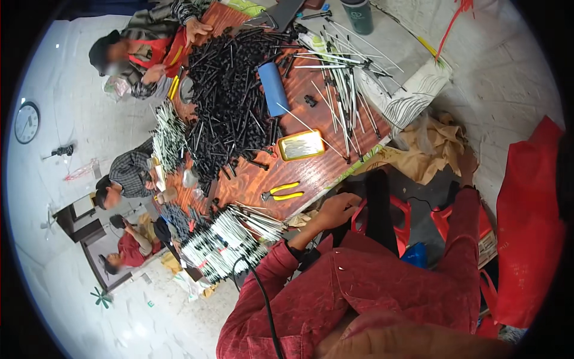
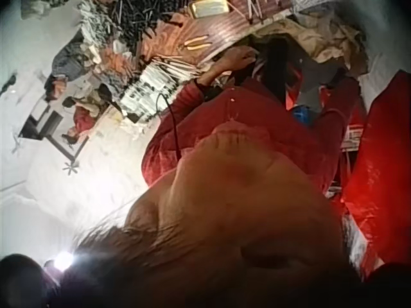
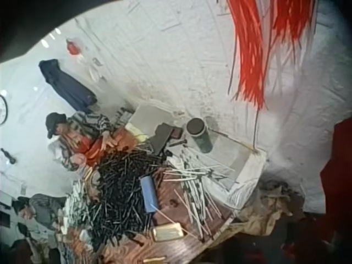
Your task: Assembling electrical cables by attaching plastic connector components to wire bundles.
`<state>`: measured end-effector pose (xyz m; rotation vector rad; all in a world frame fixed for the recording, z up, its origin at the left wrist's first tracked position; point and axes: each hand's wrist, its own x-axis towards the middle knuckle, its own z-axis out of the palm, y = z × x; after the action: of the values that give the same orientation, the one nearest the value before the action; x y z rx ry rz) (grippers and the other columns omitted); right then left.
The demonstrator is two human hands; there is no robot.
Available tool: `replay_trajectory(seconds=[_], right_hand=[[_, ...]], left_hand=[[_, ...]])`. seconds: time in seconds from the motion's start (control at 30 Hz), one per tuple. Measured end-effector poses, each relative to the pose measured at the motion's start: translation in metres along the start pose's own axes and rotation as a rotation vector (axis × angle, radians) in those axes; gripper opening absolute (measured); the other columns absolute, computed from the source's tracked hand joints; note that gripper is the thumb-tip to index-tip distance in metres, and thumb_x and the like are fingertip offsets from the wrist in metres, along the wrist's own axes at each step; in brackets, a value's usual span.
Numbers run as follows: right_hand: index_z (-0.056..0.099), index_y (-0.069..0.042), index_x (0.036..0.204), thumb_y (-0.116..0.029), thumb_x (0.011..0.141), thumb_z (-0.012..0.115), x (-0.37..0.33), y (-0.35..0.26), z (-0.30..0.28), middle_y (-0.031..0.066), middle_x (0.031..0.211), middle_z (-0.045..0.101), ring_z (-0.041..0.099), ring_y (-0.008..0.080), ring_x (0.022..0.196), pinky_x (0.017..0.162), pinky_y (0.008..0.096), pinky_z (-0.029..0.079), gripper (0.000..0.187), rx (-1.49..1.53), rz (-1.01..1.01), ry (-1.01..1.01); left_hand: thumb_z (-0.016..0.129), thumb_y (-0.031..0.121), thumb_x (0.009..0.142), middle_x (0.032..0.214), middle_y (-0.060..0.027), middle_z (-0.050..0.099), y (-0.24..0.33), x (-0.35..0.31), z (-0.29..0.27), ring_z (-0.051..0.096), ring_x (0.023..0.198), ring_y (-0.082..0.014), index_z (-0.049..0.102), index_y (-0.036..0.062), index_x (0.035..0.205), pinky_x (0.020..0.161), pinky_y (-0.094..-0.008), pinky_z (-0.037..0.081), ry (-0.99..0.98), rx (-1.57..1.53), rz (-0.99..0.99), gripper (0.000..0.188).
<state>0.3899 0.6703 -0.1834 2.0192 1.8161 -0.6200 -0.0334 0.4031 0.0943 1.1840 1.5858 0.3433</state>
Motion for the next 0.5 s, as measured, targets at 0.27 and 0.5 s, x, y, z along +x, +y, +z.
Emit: replay_trajectory(seconds=[0.27, 0.5], right_hand=[[0.036, -0.008, 0.148, -0.024, 0.1, 0.041, 0.008, 0.065, 0.087, 0.0052, 0.129, 0.059, 0.056, 0.0174, 0.11, 0.099, 0.0342, 0.042, 0.051, -0.609, -0.338, 0.006], [0.064, -0.001, 0.106, -0.036, 0.09, 0.05, -0.136, -0.004, -0.014, 0.0242, 0.092, 0.067, 0.064, 0.0421, 0.086, 0.076, 0.0469, 0.049, 0.041, 0.489, -0.051, 0.138]], left_hand=[[0.065, 0.012, 0.088, 0.099, -0.0127, 0.069, -0.006, -0.011, -0.002, 0.068, 0.09, -0.0246, 0.062, 0.0038, 0.117, 0.079, -0.0339, 0.053, -0.064, -0.04, -0.009, 0.031], [0.064, 0.011, 0.09, 0.104, -0.0116, 0.068, -0.02, -0.023, -0.011, 0.066, 0.093, -0.0195, 0.06, 0.0025, 0.12, 0.08, -0.0309, 0.052, -0.116, -0.062, 0.066, 0.031]])
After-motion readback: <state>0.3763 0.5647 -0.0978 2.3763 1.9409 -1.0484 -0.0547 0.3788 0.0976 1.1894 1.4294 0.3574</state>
